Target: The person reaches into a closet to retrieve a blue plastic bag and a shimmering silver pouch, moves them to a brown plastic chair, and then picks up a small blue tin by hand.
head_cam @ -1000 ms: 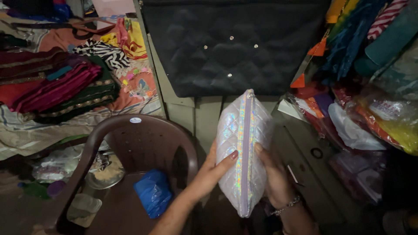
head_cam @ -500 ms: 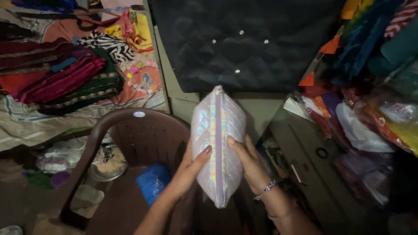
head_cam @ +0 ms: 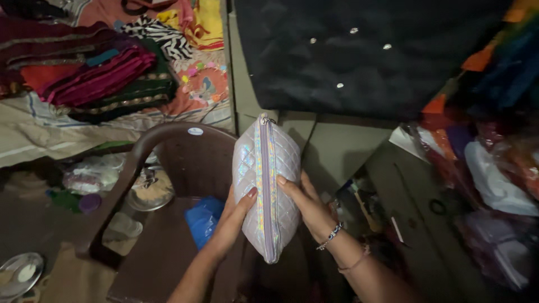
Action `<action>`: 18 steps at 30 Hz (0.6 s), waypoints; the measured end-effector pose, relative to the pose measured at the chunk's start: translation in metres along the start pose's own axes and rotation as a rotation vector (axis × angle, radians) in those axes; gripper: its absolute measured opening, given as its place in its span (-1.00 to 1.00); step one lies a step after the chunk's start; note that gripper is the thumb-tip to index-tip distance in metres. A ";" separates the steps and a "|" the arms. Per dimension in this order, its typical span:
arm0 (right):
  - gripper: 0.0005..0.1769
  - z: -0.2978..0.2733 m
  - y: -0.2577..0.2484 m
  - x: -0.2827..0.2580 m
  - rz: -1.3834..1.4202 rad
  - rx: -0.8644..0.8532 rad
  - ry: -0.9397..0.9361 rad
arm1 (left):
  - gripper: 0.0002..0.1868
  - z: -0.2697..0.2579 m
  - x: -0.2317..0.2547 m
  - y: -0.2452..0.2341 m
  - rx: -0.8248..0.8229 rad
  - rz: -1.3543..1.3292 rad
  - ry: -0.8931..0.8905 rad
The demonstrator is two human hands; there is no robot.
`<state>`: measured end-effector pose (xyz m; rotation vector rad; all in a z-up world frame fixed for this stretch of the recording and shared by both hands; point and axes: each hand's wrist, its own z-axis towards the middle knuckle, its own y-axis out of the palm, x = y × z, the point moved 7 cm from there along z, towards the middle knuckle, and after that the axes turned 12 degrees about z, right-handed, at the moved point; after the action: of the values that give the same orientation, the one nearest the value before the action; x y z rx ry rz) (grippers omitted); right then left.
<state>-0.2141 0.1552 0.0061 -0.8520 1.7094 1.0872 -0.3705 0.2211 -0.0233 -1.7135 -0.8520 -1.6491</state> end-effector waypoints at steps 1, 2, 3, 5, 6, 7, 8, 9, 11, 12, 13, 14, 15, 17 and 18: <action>0.12 0.002 0.003 0.005 -0.001 -0.015 0.016 | -0.20 -0.002 -0.001 -0.003 0.008 -0.021 0.006; 0.12 0.005 0.005 0.010 -0.018 -0.024 0.039 | -0.20 -0.004 -0.002 -0.006 0.016 -0.042 0.012; 0.12 0.008 0.007 0.015 -0.034 -0.032 0.061 | -0.20 -0.006 -0.003 -0.010 0.023 -0.063 0.016; 0.12 0.014 0.009 0.027 -0.053 -0.034 0.094 | -0.18 -0.009 -0.007 -0.018 0.033 -0.067 -0.006; 0.11 0.016 0.010 0.035 -0.056 -0.028 0.105 | -0.17 -0.010 -0.010 -0.021 0.038 -0.070 -0.017; 0.11 0.019 0.010 0.043 -0.059 -0.020 0.114 | -0.16 -0.012 -0.016 -0.025 0.047 -0.072 -0.072; 0.11 0.023 0.011 0.051 -0.087 -0.013 0.104 | -0.14 -0.015 -0.023 -0.028 0.056 -0.074 -0.126; 0.10 0.027 0.013 0.060 -0.118 -0.007 0.096 | -0.12 -0.019 -0.031 -0.032 0.067 -0.078 -0.181; 0.08 0.031 0.017 0.077 -0.163 -0.012 0.103 | -0.10 -0.023 -0.045 -0.038 0.080 -0.121 -0.266; 0.07 0.032 0.020 0.086 -0.178 -0.024 0.118 | -0.08 -0.024 -0.052 -0.042 0.087 -0.142 -0.307; 0.06 0.032 0.023 0.095 -0.194 -0.037 0.134 | -0.08 -0.027 -0.058 -0.045 0.097 -0.148 -0.310; 0.06 0.032 0.025 0.104 -0.187 -0.042 0.151 | -0.07 -0.029 -0.064 -0.049 0.108 -0.153 -0.312; 0.06 0.032 0.027 0.113 -0.179 -0.048 0.170 | -0.07 -0.031 -0.070 -0.053 0.118 -0.157 -0.316; 0.07 0.035 0.031 0.128 -0.181 -0.067 0.198 | -0.07 -0.032 -0.083 -0.062 0.143 -0.167 -0.310; 0.07 0.038 0.033 0.135 -0.191 -0.081 0.208 | -0.07 -0.033 -0.089 -0.066 0.156 -0.174 -0.309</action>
<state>-0.2784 0.1922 -0.1181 -1.1896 1.7203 0.9702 -0.4450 0.2316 -0.1116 -1.8535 -1.2722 -1.3998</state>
